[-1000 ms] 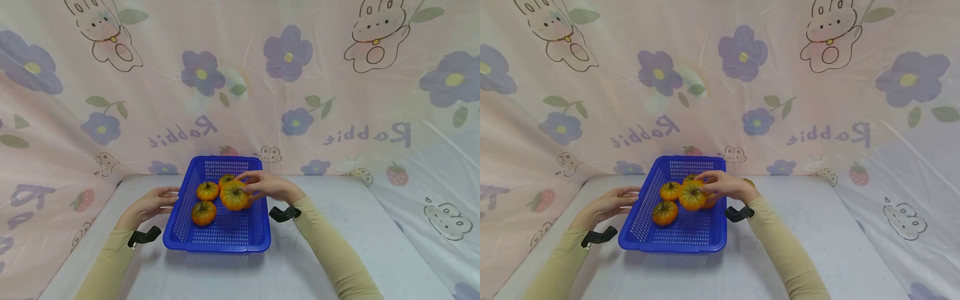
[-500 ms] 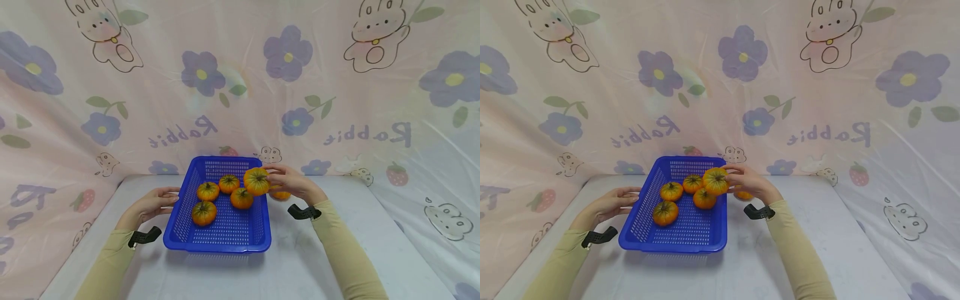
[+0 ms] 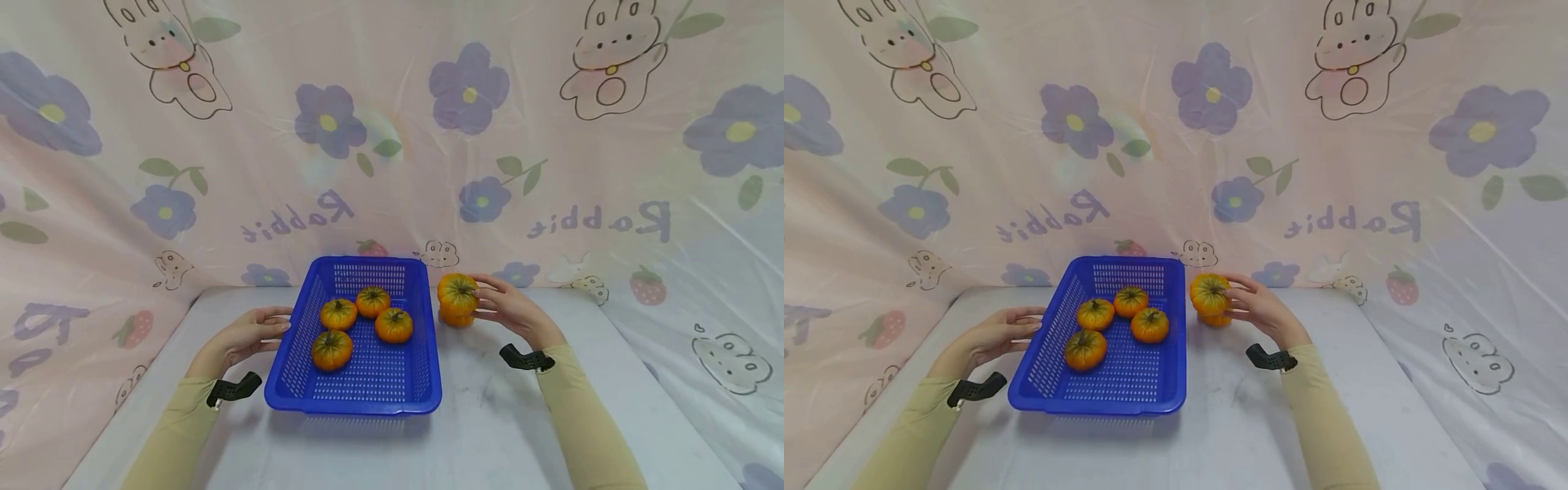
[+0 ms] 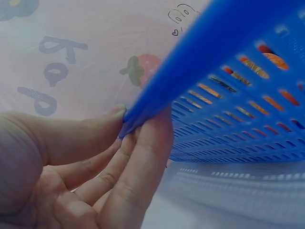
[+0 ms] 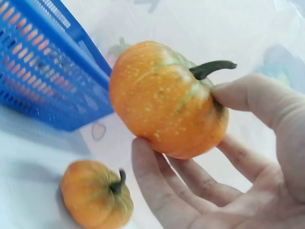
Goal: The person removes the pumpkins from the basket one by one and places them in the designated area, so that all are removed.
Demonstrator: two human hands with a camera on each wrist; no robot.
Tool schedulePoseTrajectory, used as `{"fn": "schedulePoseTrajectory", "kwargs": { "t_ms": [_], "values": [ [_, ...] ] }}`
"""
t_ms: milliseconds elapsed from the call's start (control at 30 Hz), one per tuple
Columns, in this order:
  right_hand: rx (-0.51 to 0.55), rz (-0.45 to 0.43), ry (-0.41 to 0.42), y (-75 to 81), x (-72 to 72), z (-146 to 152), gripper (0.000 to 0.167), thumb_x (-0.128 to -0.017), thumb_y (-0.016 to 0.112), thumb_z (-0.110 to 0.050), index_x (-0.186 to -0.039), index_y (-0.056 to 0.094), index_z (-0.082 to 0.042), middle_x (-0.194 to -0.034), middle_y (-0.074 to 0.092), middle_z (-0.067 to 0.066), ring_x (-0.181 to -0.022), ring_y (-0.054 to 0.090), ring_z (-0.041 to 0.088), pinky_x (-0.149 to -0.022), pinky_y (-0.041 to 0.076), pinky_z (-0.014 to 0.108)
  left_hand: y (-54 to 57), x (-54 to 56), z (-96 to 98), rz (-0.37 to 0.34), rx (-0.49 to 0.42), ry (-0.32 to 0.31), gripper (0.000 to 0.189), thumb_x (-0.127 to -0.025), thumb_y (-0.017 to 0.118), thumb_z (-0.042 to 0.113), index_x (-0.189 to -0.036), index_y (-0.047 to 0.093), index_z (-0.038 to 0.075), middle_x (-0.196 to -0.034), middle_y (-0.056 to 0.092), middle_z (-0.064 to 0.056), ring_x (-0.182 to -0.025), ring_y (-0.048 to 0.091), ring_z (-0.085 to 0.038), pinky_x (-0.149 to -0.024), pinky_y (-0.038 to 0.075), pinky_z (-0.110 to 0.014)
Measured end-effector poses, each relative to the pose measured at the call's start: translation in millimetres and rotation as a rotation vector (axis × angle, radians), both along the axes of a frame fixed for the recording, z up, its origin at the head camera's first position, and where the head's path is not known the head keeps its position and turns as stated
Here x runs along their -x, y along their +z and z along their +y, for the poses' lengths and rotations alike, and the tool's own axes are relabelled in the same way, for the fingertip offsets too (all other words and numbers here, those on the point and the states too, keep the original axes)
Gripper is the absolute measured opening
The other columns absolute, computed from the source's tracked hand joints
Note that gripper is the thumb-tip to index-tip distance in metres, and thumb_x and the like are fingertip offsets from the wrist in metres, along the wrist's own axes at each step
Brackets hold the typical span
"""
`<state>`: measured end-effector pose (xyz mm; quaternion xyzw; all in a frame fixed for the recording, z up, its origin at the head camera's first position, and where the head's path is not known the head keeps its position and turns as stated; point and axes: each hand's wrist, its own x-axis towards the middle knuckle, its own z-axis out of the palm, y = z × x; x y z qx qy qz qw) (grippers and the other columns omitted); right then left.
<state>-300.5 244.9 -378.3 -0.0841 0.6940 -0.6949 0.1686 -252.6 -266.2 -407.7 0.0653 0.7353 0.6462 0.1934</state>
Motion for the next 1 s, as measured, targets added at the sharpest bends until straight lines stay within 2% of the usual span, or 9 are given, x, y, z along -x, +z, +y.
{"fn": "schedulePoseTrajectory", "kwargs": {
  "t_ms": [133,300,433,667,767,900,1000],
  "values": [
    [0.072,-0.043,-0.071,-8.8,-0.8,18.7,0.062,-0.099,0.054,-0.019,-0.15,0.023,-0.007,-0.151,0.017,0.021,-0.125,0.04,0.042,-0.101,0.038,0.05,-1.3,0.3,0.2,-0.003,0.001,0.009,0.062,-0.096,0.059,0.017,-0.145,0.027,-0.006,-0.121,0.06,-0.017,-0.105,0.062,-0.026,-0.087,0.052,-0.04],
    [0.123,-0.048,-0.126,-17.0,-0.9,34.0,0.062,-0.101,0.05,-0.017,-0.152,0.016,-0.005,-0.152,0.013,0.021,-0.12,0.044,0.035,-0.101,0.039,0.047,-4.0,1.6,-0.1,-0.019,-0.007,0.019,0.06,-0.096,0.058,0.015,-0.145,0.029,-0.004,-0.12,0.061,-0.015,-0.105,0.061,-0.026,-0.088,0.052,-0.04],
    [0.127,-0.067,-0.184,-24.2,-1.6,42.6,0.063,-0.101,0.049,-0.018,-0.152,0.014,-0.003,-0.151,0.013,0.021,-0.12,0.044,0.036,-0.102,0.037,0.048,-5.3,2.1,-0.7,-0.013,-0.008,0.02,0.06,-0.097,0.058,0.015,-0.145,0.028,-0.004,-0.121,0.06,-0.015,-0.106,0.061,-0.026,-0.088,0.052,-0.041],
    [0.101,-0.104,-0.242,-37.5,-2.0,51.9,0.062,-0.102,0.047,-0.02,-0.151,0.015,-0.002,-0.153,0.012,0.021,-0.129,0.033,0.042,-0.102,0.037,0.045,-5.5,0.9,-1.5,-0.008,0.0,0.022,0.063,-0.096,0.059,0.018,-0.146,0.027,-0.005,-0.123,0.059,-0.016,-0.107,0.061,-0.027,-0.088,0.052,-0.04],
    [0.101,-0.117,-0.261,-41.6,-2.6,55.4,0.061,-0.102,0.048,-0.02,-0.152,0.017,-0.004,-0.154,0.012,0.02,-0.126,0.038,0.038,-0.101,0.039,0.043,-5.1,0.5,-1.2,-0.005,0.001,0.018,0.063,-0.096,0.059,0.018,-0.146,0.027,-0.005,-0.123,0.059,-0.017,-0.107,0.061,-0.027,-0.088,0.052,-0.04],
    [0.08,-0.131,-0.283,-46.4,-3.8,61.1,0.064,-0.101,0.049,-0.021,-0.152,0.015,-0.002,-0.153,0.012,0.021,-0.114,0.05,0.027,-0.101,0.041,0.039,-3.8,-0.1,-0.7,0.0,-0.005,0.008,0.062,-0.097,0.058,0.017,-0.146,0.026,-0.005,-0.124,0.057,-0.017,-0.106,0.061,-0.026,-0.088,0.052,-0.039],
    [0.062,-0.139,-0.297,-49.4,-4.1,63.5,0.065,-0.101,0.048,-0.022,-0.152,0.013,-0.001,-0.153,0.013,0.021,-0.109,0.052,0.022,-0.102,0.04,0.037,-2.4,-0.1,-0.6,0.003,-0.015,0.003,0.062,-0.097,0.057,0.016,-0.146,0.025,-0.006,-0.124,0.057,-0.018,-0.106,0.061,-0.025,-0.088,0.052,-0.039]
  ]
}}
